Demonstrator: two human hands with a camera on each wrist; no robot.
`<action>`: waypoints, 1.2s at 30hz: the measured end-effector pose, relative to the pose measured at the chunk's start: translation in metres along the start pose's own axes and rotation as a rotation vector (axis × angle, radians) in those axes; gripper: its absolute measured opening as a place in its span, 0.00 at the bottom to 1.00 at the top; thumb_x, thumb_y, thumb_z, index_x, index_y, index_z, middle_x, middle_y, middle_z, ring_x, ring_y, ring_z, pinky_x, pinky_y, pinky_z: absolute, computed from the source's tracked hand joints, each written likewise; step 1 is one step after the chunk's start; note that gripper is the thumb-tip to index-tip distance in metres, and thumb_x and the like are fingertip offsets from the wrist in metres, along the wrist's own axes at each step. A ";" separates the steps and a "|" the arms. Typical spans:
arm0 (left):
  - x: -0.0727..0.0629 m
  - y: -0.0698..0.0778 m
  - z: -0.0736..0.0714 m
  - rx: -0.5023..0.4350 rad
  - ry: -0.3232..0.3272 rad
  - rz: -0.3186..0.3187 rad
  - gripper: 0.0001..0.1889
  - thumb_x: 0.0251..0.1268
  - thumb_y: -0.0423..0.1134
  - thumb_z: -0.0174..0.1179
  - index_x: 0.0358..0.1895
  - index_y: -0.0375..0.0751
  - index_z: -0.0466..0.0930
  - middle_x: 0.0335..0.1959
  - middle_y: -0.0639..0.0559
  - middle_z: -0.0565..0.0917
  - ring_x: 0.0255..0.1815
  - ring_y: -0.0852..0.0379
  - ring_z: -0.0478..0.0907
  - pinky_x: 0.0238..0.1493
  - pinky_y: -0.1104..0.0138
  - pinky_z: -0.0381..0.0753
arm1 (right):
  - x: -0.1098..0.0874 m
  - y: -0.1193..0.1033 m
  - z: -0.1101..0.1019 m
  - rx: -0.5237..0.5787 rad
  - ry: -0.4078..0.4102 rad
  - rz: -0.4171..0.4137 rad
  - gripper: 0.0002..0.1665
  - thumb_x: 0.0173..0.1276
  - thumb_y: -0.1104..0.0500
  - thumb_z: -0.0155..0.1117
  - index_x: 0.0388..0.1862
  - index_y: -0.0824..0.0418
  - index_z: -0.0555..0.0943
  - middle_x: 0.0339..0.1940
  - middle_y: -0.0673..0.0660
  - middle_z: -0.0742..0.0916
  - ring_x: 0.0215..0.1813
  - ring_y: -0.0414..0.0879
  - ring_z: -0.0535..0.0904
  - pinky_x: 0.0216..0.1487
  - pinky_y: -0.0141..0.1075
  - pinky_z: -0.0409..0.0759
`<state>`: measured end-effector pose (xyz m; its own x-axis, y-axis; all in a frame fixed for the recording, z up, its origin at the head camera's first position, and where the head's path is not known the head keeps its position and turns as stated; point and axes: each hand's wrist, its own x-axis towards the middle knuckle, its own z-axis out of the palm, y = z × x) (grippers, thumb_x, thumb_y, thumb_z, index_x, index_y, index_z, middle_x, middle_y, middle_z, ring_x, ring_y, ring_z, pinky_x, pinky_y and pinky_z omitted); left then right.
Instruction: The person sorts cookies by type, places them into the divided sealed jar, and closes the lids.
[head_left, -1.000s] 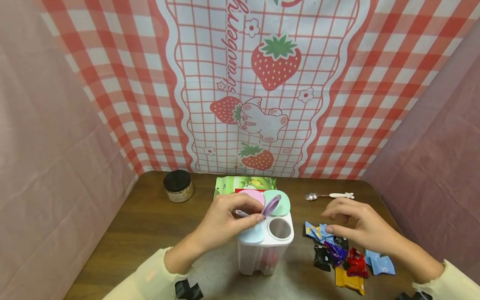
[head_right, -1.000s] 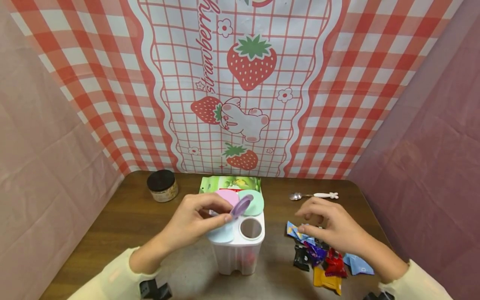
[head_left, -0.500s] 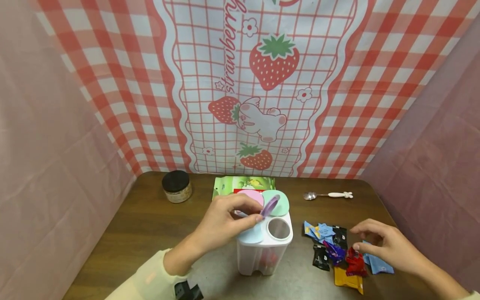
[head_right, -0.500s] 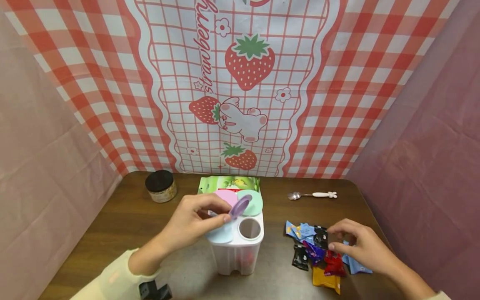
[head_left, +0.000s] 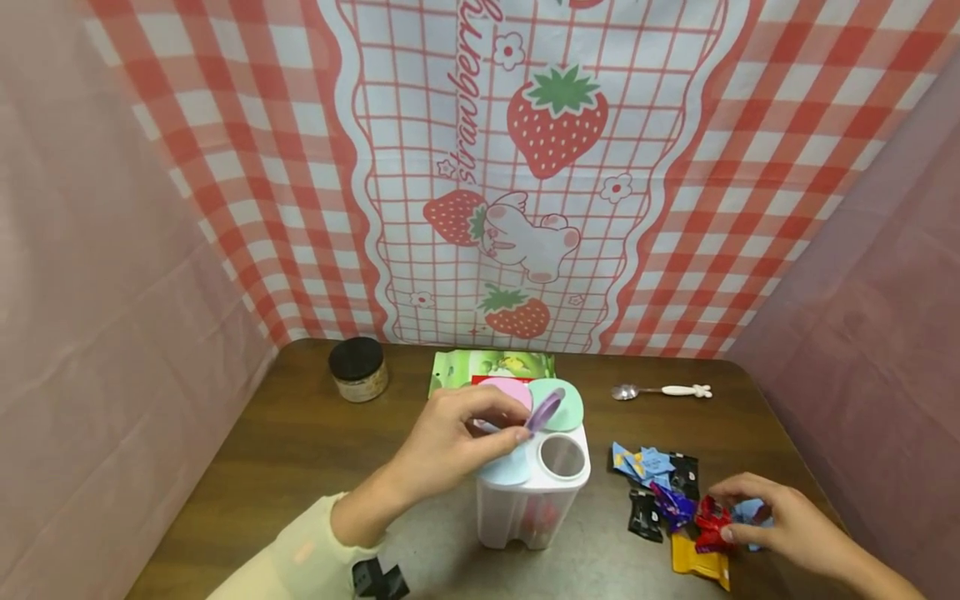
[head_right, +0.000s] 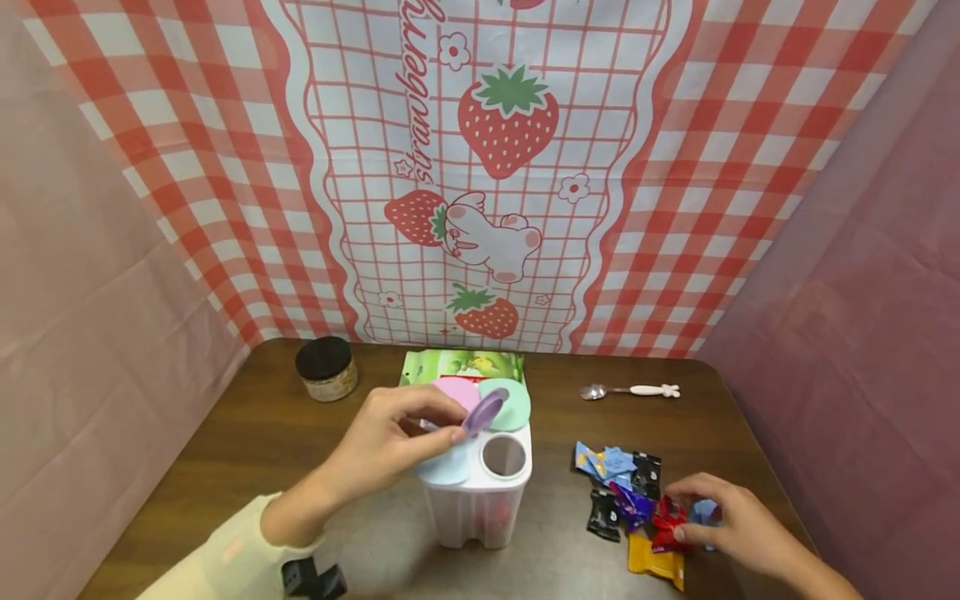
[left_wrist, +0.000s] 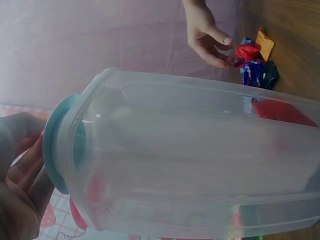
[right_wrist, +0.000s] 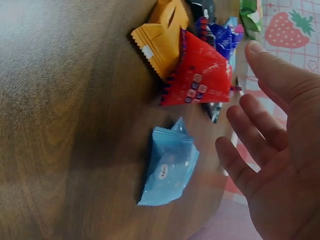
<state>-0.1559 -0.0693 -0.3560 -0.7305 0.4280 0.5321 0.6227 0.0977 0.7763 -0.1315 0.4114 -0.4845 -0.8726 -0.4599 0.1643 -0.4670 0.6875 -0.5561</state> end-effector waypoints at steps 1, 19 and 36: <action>0.001 0.000 0.000 -0.001 -0.003 0.001 0.07 0.62 0.32 0.72 0.42 0.44 0.88 0.37 0.54 0.90 0.38 0.63 0.87 0.34 0.66 0.90 | -0.001 0.002 0.001 -0.007 0.003 -0.016 0.26 0.58 0.57 0.81 0.55 0.55 0.84 0.47 0.49 0.88 0.44 0.32 0.81 0.31 0.31 0.81; 0.001 0.000 0.000 -0.004 -0.004 -0.003 0.07 0.62 0.32 0.72 0.42 0.43 0.88 0.37 0.52 0.90 0.38 0.62 0.88 0.34 0.66 0.90 | 0.004 0.016 0.010 0.034 -0.085 0.033 0.31 0.61 0.57 0.79 0.58 0.71 0.80 0.44 0.51 0.89 0.42 0.28 0.79 0.31 0.31 0.81; 0.000 0.001 0.001 -0.006 -0.001 -0.009 0.07 0.61 0.32 0.72 0.42 0.43 0.88 0.37 0.52 0.90 0.37 0.62 0.87 0.34 0.66 0.90 | 0.004 0.019 0.005 0.176 -0.141 0.213 0.24 0.67 0.58 0.74 0.57 0.69 0.80 0.47 0.58 0.89 0.44 0.28 0.82 0.36 0.31 0.85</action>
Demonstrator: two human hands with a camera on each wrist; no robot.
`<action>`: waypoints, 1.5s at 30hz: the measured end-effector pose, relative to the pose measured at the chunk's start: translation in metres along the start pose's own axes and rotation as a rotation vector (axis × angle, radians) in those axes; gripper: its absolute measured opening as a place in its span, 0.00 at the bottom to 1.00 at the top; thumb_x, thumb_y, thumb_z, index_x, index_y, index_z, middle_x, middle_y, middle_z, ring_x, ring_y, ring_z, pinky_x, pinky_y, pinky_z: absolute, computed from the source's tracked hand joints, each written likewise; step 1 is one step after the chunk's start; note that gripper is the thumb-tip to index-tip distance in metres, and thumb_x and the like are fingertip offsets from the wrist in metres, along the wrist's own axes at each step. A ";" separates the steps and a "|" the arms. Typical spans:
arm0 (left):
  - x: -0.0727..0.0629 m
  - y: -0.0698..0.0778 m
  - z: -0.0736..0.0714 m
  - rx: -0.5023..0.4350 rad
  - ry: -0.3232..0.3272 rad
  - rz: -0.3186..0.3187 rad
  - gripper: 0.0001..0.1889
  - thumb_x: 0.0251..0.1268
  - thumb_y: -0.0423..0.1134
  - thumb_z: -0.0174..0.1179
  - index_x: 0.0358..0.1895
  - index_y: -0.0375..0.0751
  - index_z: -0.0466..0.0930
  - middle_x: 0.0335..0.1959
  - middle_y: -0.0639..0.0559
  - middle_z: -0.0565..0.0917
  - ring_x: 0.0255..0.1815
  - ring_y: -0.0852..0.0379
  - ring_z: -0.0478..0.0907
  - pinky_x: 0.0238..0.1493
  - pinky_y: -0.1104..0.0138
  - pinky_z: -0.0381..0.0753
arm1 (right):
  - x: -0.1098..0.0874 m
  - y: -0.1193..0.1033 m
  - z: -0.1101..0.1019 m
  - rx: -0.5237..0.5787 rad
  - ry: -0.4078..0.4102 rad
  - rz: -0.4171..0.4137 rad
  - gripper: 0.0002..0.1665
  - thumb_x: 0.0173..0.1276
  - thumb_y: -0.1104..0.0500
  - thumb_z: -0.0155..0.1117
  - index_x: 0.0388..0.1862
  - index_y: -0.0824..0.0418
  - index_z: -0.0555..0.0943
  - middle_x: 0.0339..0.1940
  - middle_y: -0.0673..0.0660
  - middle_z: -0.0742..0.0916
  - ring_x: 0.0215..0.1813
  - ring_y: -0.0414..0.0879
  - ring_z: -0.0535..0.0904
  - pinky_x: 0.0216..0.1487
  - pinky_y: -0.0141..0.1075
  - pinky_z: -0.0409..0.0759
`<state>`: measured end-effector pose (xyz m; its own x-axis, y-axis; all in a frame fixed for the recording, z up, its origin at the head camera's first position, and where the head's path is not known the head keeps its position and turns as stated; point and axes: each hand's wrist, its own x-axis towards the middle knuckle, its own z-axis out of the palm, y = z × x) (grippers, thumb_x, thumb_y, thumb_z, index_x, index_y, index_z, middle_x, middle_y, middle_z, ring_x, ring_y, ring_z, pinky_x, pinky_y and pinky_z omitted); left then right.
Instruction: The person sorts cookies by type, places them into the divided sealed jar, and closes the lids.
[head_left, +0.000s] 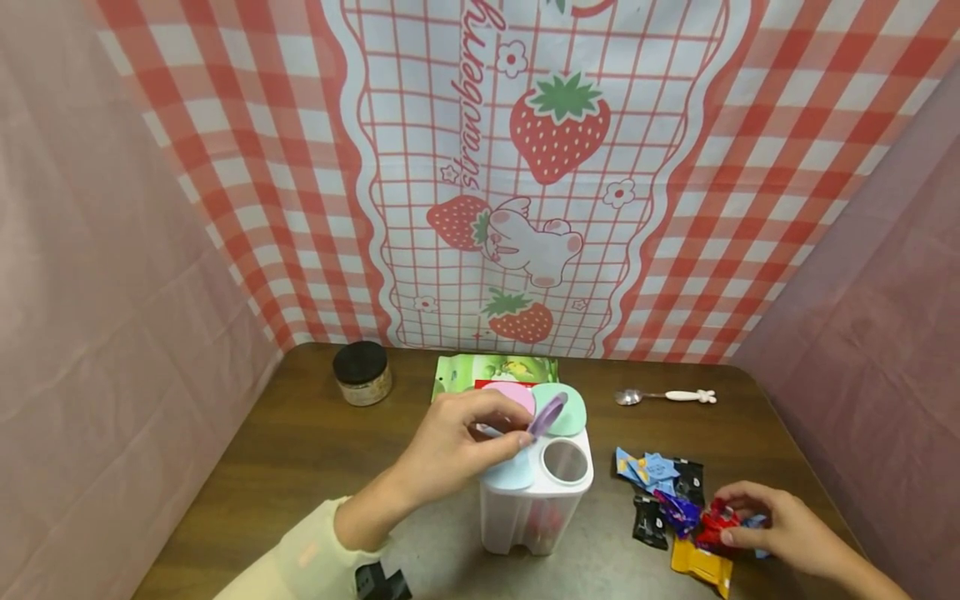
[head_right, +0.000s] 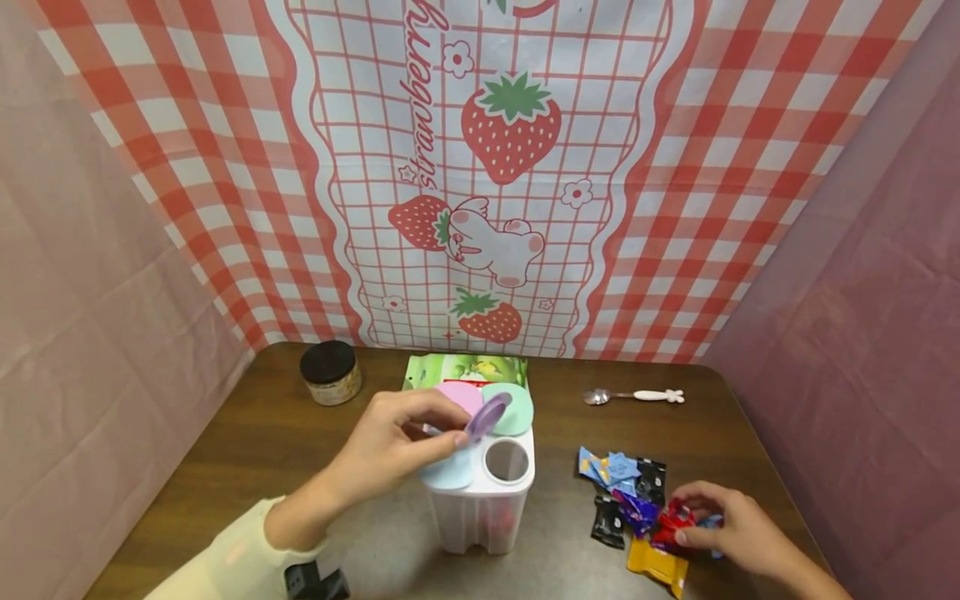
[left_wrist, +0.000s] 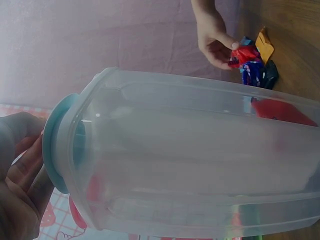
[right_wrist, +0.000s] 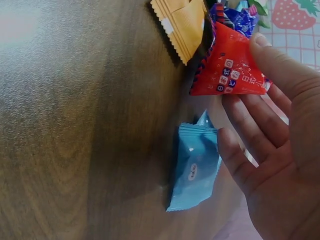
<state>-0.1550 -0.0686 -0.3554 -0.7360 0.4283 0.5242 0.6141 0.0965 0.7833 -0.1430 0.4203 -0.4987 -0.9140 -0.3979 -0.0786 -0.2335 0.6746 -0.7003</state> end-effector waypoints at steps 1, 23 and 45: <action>0.000 0.000 0.000 -0.001 0.000 0.001 0.07 0.61 0.32 0.72 0.42 0.43 0.88 0.37 0.51 0.90 0.37 0.62 0.87 0.34 0.66 0.90 | 0.000 -0.001 0.000 -0.007 0.013 0.004 0.24 0.67 0.58 0.74 0.57 0.69 0.80 0.47 0.58 0.89 0.44 0.28 0.81 0.36 0.31 0.85; 0.001 0.002 0.000 0.019 -0.006 0.008 0.07 0.61 0.31 0.72 0.41 0.43 0.88 0.36 0.53 0.90 0.37 0.62 0.87 0.34 0.66 0.90 | 0.037 -0.098 -0.035 -0.113 0.255 -0.224 0.24 0.58 0.58 0.81 0.54 0.52 0.84 0.42 0.45 0.89 0.38 0.36 0.85 0.35 0.30 0.84; 0.002 0.002 0.000 0.052 -0.009 0.016 0.05 0.63 0.32 0.71 0.41 0.42 0.89 0.36 0.51 0.90 0.37 0.62 0.87 0.34 0.67 0.89 | 0.068 -0.222 -0.025 0.092 0.258 -0.462 0.30 0.52 0.68 0.83 0.52 0.50 0.83 0.47 0.47 0.89 0.45 0.43 0.86 0.48 0.30 0.85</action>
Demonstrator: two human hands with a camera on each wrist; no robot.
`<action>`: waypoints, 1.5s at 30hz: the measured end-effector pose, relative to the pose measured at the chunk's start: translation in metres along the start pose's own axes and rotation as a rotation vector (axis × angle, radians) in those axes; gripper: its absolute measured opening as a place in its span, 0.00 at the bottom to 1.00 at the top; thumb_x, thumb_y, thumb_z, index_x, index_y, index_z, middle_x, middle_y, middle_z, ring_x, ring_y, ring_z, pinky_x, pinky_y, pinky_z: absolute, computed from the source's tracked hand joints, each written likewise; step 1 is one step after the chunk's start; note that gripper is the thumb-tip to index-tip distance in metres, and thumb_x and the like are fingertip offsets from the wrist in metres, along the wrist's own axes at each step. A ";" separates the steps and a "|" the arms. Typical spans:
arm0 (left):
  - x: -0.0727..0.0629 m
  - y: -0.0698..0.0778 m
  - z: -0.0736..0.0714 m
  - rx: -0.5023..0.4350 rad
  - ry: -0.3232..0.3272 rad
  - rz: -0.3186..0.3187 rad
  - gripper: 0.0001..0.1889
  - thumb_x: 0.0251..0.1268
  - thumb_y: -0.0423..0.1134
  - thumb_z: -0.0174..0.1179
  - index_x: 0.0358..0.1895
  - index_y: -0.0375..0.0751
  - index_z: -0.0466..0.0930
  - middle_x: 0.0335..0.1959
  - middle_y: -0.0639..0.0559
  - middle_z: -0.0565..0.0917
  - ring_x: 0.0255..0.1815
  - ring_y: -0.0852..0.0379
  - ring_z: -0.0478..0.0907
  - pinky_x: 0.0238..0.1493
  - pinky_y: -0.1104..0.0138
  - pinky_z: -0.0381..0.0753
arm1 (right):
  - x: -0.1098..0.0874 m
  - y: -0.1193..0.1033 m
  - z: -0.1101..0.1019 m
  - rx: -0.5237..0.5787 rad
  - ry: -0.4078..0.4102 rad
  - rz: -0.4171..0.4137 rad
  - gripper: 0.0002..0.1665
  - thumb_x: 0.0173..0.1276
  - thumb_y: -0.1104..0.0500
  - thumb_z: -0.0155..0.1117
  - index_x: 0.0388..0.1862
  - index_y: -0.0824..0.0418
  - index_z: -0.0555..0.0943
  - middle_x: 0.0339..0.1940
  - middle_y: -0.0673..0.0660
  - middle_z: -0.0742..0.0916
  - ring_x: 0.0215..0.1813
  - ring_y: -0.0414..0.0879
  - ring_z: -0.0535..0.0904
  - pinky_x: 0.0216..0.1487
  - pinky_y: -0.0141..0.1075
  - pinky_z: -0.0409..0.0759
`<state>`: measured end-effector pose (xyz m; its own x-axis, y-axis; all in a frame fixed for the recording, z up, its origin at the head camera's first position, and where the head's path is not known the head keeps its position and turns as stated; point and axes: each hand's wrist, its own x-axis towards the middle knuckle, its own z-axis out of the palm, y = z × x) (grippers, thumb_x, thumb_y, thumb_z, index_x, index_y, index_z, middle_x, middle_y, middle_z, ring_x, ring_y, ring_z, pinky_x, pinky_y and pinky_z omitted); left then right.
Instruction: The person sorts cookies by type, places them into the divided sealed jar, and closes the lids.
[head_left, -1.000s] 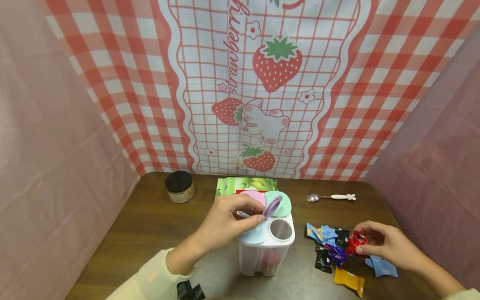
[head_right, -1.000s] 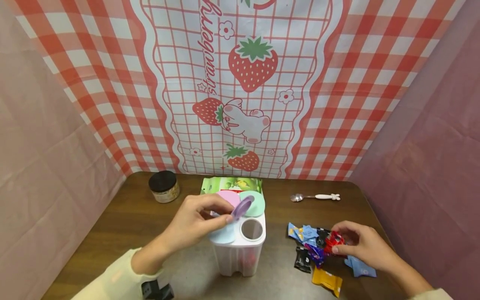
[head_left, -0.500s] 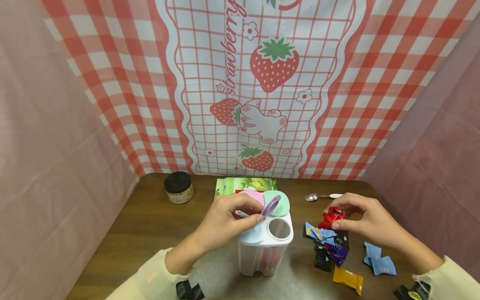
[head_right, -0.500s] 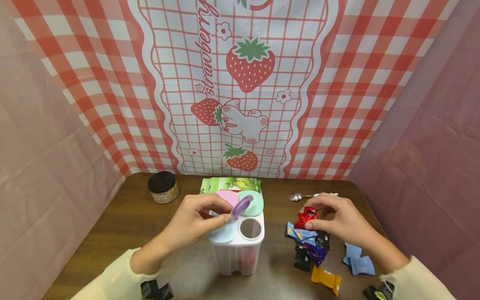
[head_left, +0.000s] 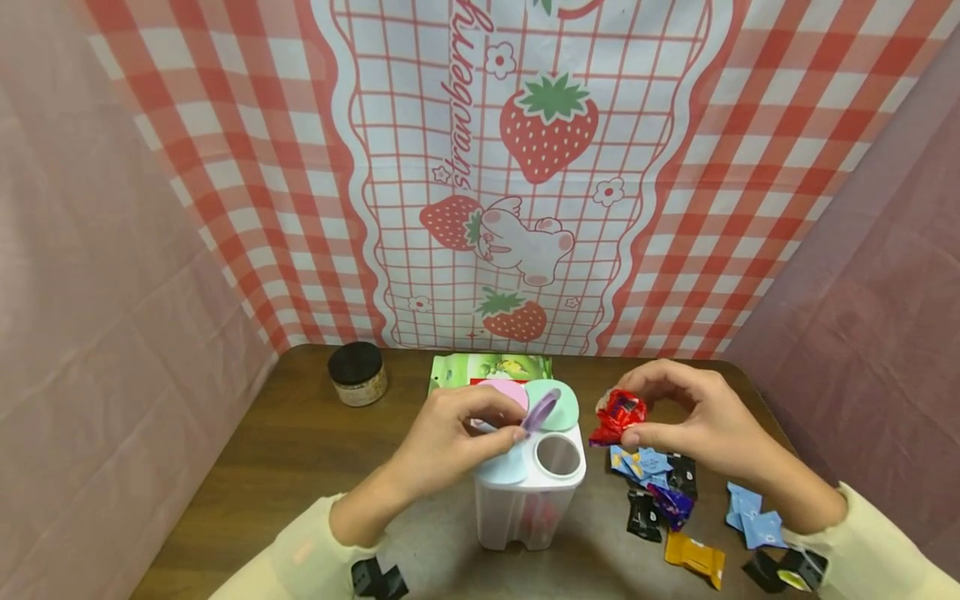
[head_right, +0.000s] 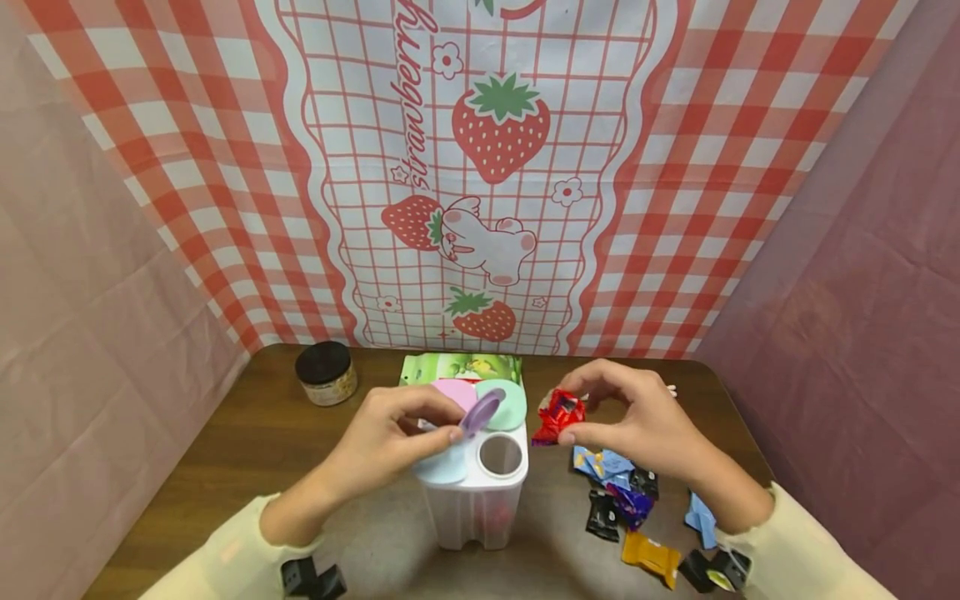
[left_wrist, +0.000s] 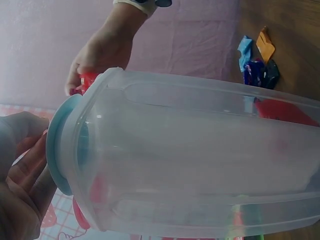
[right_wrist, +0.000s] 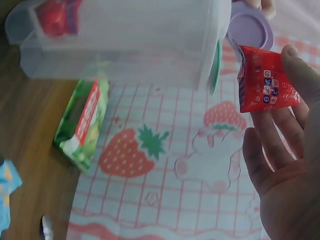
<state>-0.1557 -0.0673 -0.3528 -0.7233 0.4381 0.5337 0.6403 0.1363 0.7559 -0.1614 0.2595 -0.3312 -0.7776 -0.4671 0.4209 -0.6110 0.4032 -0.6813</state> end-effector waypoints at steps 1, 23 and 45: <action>0.000 0.000 0.000 0.004 0.000 -0.002 0.05 0.63 0.33 0.71 0.41 0.43 0.89 0.36 0.52 0.90 0.37 0.62 0.87 0.34 0.67 0.89 | 0.002 -0.001 0.002 0.012 0.000 -0.031 0.30 0.51 0.69 0.83 0.51 0.51 0.83 0.48 0.48 0.89 0.45 0.43 0.86 0.47 0.30 0.85; 0.000 -0.002 -0.001 -0.012 -0.007 -0.023 0.06 0.63 0.33 0.71 0.42 0.42 0.89 0.37 0.52 0.90 0.37 0.61 0.88 0.33 0.66 0.90 | 0.033 -0.016 0.047 0.077 -0.054 -0.459 0.29 0.44 0.67 0.85 0.46 0.59 0.82 0.39 0.52 0.84 0.37 0.43 0.76 0.36 0.33 0.77; -0.002 -0.002 -0.001 -0.026 -0.004 -0.030 0.07 0.62 0.32 0.71 0.42 0.45 0.88 0.38 0.54 0.90 0.38 0.62 0.88 0.36 0.66 0.90 | 0.022 -0.007 0.057 0.071 -0.063 -0.477 0.25 0.48 0.75 0.80 0.43 0.55 0.86 0.40 0.52 0.88 0.42 0.43 0.82 0.41 0.31 0.81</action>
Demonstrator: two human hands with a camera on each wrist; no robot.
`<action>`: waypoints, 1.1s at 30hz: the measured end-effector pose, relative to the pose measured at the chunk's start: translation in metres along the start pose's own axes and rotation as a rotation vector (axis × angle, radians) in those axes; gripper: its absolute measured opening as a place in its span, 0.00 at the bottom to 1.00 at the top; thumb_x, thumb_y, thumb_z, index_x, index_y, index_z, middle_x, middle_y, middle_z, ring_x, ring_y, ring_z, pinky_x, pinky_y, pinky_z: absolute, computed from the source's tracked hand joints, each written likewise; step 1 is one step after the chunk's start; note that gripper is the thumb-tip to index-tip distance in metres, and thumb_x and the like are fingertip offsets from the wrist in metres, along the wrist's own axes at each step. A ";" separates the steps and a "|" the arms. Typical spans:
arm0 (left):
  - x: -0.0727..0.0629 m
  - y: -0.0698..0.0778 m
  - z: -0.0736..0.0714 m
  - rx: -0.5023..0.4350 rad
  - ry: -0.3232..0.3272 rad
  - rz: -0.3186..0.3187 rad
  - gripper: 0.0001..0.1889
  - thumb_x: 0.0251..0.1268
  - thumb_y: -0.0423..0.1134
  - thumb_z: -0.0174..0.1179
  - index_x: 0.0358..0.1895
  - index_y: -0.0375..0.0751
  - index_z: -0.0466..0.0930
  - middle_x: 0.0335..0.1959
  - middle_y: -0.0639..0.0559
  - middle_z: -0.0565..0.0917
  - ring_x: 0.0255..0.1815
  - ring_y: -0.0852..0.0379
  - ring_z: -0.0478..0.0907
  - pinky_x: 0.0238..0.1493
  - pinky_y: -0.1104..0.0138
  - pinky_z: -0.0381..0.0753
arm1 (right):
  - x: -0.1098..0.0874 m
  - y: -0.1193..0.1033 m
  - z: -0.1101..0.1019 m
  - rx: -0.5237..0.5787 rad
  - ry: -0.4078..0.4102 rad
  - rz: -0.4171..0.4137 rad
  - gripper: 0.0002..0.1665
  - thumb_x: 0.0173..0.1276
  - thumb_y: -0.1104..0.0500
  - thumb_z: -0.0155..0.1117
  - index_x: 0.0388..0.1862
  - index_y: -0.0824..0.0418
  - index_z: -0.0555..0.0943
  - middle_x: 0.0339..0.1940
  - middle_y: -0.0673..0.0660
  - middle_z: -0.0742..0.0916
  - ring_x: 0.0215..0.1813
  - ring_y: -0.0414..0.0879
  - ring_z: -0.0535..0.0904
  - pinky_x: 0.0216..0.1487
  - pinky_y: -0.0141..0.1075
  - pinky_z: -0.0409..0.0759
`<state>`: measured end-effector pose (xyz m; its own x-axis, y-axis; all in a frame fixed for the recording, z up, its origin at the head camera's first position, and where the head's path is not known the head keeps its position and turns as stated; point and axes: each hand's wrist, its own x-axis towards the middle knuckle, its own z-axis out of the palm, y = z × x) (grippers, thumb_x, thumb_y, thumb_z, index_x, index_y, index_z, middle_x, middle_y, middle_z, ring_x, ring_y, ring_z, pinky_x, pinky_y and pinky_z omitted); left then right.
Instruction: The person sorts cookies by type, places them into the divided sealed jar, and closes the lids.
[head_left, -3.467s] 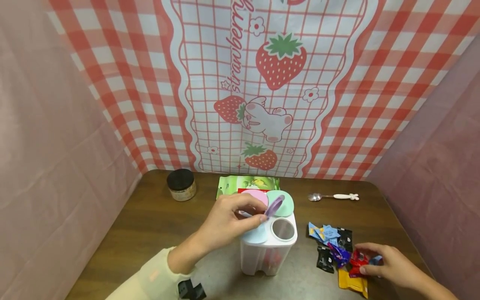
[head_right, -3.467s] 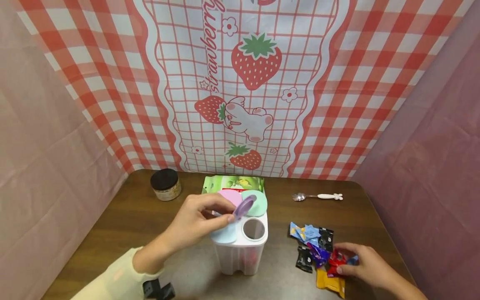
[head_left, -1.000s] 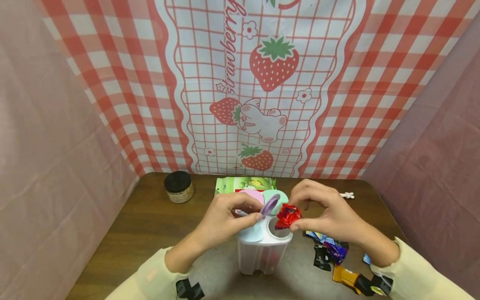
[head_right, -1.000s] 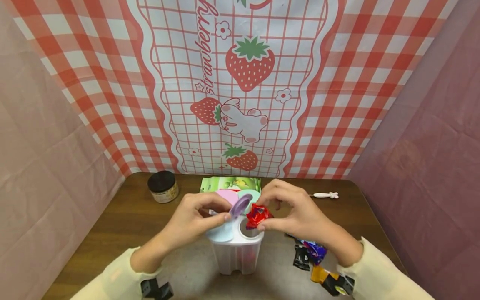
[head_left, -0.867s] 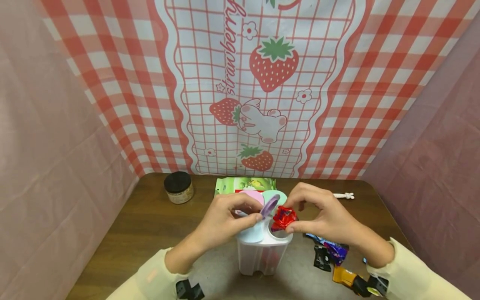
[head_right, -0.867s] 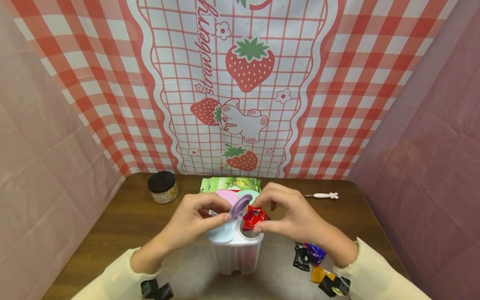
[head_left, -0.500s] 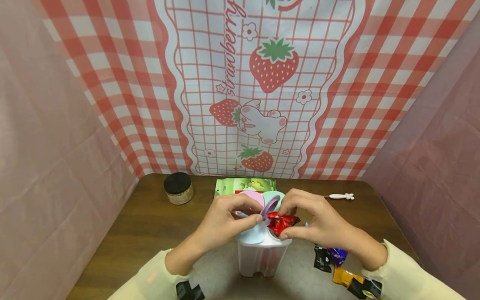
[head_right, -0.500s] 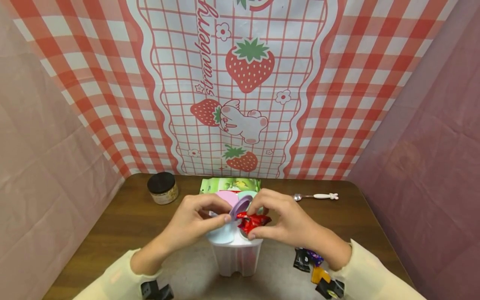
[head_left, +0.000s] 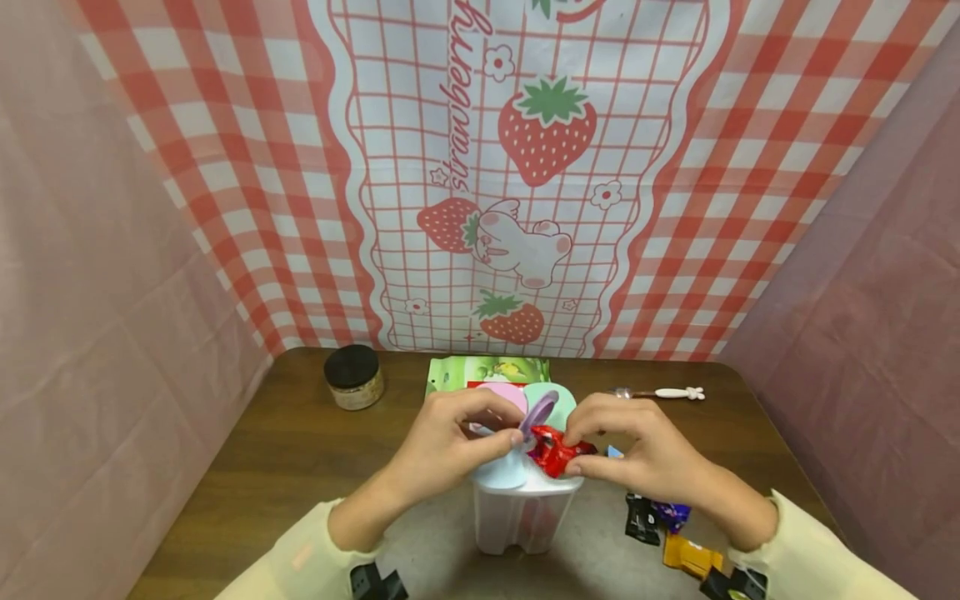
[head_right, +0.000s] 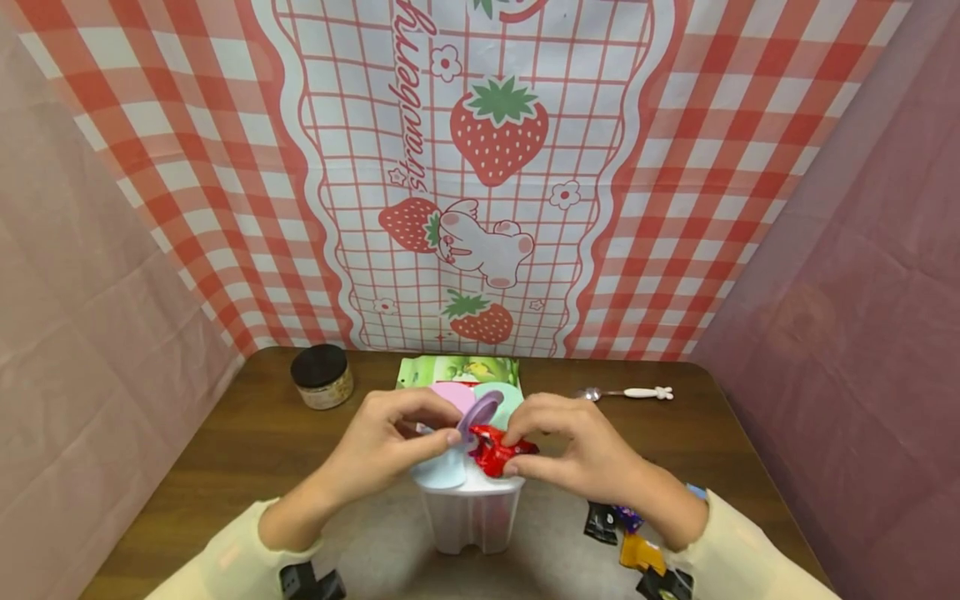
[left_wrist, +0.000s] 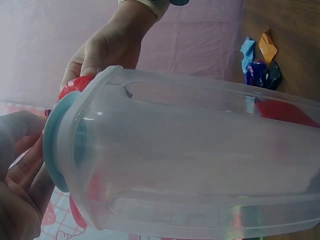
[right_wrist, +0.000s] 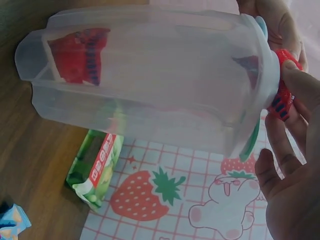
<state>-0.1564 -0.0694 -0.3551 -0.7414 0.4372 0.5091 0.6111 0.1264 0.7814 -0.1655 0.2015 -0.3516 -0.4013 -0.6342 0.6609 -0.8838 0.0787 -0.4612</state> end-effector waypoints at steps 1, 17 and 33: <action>0.000 0.000 0.000 -0.002 0.000 -0.001 0.07 0.62 0.32 0.71 0.42 0.45 0.88 0.38 0.54 0.90 0.38 0.62 0.88 0.36 0.66 0.90 | 0.000 0.000 0.001 0.004 -0.002 -0.015 0.24 0.49 0.75 0.80 0.42 0.56 0.86 0.40 0.52 0.89 0.42 0.43 0.83 0.42 0.31 0.82; 0.000 0.001 0.000 -0.006 -0.001 -0.015 0.06 0.62 0.33 0.71 0.41 0.45 0.88 0.37 0.54 0.90 0.38 0.62 0.88 0.35 0.65 0.90 | -0.001 0.010 -0.008 -0.109 -0.079 -0.076 0.20 0.53 0.72 0.79 0.41 0.51 0.90 0.40 0.46 0.87 0.43 0.39 0.77 0.45 0.25 0.76; -0.001 0.001 0.001 -0.015 0.006 -0.032 0.06 0.62 0.33 0.71 0.41 0.43 0.88 0.37 0.52 0.90 0.37 0.60 0.88 0.35 0.65 0.90 | -0.001 0.004 -0.013 -0.202 -0.146 -0.072 0.19 0.54 0.67 0.79 0.40 0.46 0.90 0.40 0.40 0.88 0.44 0.36 0.77 0.48 0.24 0.73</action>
<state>-0.1554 -0.0691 -0.3552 -0.7622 0.4282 0.4854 0.5825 0.1268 0.8028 -0.1717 0.2124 -0.3462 -0.3096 -0.7468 0.5886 -0.9448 0.1719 -0.2788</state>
